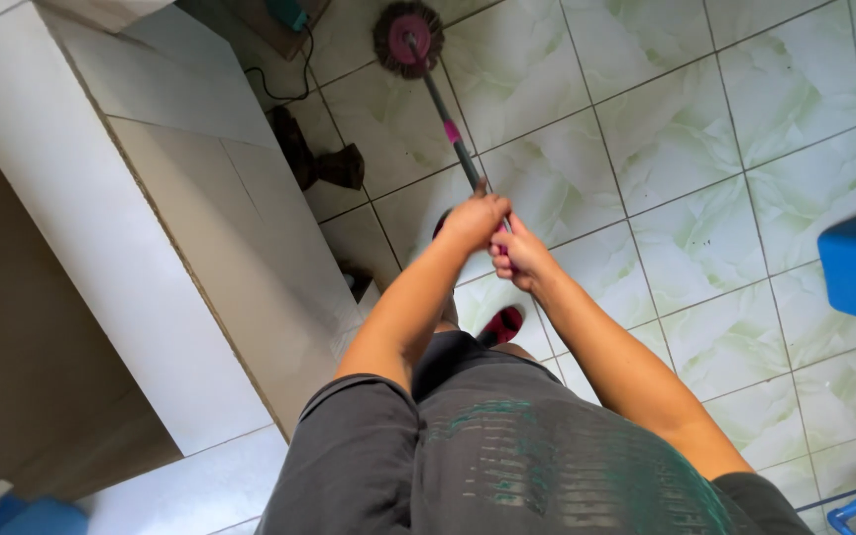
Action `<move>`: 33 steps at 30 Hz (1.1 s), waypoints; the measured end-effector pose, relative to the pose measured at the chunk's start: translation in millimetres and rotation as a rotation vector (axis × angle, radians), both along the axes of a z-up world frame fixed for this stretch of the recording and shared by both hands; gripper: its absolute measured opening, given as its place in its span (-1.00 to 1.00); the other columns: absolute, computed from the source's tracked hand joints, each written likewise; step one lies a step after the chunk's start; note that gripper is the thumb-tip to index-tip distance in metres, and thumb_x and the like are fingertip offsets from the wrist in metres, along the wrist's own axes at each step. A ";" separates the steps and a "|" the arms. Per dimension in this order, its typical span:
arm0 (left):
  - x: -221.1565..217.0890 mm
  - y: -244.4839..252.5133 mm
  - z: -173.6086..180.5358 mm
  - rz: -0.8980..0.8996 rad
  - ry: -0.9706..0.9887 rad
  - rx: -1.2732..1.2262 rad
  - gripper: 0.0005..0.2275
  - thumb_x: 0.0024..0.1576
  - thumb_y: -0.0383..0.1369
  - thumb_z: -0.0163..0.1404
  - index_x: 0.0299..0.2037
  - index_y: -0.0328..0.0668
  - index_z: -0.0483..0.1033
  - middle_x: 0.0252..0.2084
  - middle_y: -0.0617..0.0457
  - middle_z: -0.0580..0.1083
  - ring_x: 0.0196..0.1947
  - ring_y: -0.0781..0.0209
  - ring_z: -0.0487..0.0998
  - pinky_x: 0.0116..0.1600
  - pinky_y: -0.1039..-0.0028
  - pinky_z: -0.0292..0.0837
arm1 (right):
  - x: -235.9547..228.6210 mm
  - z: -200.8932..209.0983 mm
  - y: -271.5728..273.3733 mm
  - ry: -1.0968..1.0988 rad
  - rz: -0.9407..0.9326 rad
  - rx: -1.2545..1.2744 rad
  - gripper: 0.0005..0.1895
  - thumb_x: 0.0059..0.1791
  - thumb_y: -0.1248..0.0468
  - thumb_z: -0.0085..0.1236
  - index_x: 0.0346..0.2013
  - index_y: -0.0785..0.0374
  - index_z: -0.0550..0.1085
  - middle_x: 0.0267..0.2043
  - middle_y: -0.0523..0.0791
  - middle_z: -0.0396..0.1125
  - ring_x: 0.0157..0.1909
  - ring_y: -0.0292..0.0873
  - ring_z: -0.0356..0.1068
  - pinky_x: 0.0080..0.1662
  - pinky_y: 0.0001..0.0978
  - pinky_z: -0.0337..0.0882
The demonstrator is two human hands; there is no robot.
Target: Mopping the tiled floor in a water storage and filtration area.
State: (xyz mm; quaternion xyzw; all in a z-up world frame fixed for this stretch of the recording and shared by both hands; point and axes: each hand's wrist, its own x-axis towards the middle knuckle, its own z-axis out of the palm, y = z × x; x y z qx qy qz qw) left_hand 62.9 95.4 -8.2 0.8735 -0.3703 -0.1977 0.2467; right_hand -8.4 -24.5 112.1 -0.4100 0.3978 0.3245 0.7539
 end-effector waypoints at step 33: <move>-201.3 -189.3 102.8 -0.527 0.064 0.235 -0.64 0.13 -0.23 0.04 0.05 -0.29 0.41 -0.04 -0.15 0.55 0.01 -0.07 0.60 0.50 -0.01 0.02 | -226.1 83.8 -153.2 0.057 -0.228 -0.138 -0.63 0.01 0.39 -0.10 0.12 0.06 0.33 -0.57 -0.22 0.15 -0.72 -0.41 0.00 -0.66 -0.55 -0.04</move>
